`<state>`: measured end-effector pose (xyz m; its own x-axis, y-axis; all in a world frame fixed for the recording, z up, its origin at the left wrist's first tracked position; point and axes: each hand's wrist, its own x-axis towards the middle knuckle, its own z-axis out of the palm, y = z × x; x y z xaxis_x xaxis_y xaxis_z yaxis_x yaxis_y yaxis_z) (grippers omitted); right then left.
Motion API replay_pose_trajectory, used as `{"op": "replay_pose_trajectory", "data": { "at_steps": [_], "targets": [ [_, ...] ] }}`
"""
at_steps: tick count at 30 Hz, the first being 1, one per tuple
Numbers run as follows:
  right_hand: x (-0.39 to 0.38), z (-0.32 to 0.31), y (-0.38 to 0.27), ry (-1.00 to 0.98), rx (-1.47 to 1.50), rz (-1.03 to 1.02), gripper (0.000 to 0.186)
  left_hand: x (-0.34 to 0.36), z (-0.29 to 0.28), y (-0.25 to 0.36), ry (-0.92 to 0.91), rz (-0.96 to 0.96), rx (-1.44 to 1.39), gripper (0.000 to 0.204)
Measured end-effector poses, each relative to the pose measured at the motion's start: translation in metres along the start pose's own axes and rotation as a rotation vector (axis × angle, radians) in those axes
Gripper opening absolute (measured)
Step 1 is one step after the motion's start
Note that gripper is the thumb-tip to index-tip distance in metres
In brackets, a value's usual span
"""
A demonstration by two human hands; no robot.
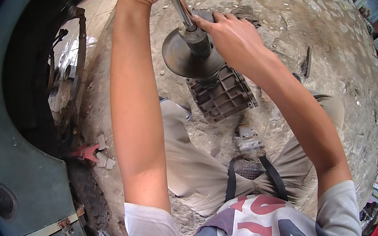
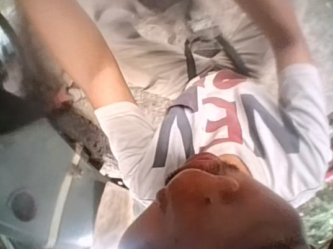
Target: The person sits on the ground and scrubs a metal engine part with sandpaper, then uses a manual grease gun to pump grease into the part. The person handles the part and tools by hand throughout.
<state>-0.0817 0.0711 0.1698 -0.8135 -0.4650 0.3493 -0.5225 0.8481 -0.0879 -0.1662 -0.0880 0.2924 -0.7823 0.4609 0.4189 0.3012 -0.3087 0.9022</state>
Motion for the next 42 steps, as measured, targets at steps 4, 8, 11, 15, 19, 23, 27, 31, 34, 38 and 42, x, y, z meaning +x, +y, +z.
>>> {"op": "replay_pose_trajectory", "data": {
  "at_steps": [4,8,11,15,19,23,27,31,34,38,42],
  "targets": [
    [0.014,-0.001,-0.001,-0.056,0.071,0.023,0.062,0.001,-0.006,-0.006,0.04,0.031,0.004,0.028],
    [-0.012,0.008,-0.011,0.084,-0.001,-0.022,0.06,-0.009,0.004,-0.009,0.357,0.127,0.117,0.033],
    [-0.02,0.008,-0.014,0.092,-0.022,-0.012,0.062,-0.006,0.031,-0.019,0.756,0.172,0.265,0.032],
    [-0.003,0.003,-0.015,-0.014,0.079,0.062,0.064,-0.01,0.034,-0.025,0.873,0.226,0.315,0.037],
    [0.014,0.005,-0.009,-0.059,0.126,0.048,0.062,-0.006,0.03,-0.025,0.823,0.177,0.217,0.04],
    [-0.006,-0.002,-0.016,-0.035,-0.052,0.014,0.065,-0.009,0.039,-0.024,0.86,0.146,0.213,0.038],
    [-0.015,-0.002,-0.018,-0.036,-0.053,0.023,0.067,-0.021,0.039,-0.02,0.775,0.153,0.219,0.031],
    [0.013,-0.008,-0.018,-0.166,-0.012,0.069,0.067,-0.02,0.031,-0.02,0.716,0.17,0.225,0.036],
    [0.018,0.0,-0.02,-0.112,-0.059,0.071,0.065,-0.017,0.026,-0.022,0.715,0.182,0.24,0.04],
    [-0.008,0.002,-0.023,-0.067,-0.157,0.035,0.057,-0.019,0.024,-0.027,0.664,0.229,0.203,0.041],
    [-0.002,-0.008,-0.028,-0.067,-0.238,0.017,0.059,-0.015,0.026,-0.029,0.802,0.107,0.152,0.037]
  ]
}}
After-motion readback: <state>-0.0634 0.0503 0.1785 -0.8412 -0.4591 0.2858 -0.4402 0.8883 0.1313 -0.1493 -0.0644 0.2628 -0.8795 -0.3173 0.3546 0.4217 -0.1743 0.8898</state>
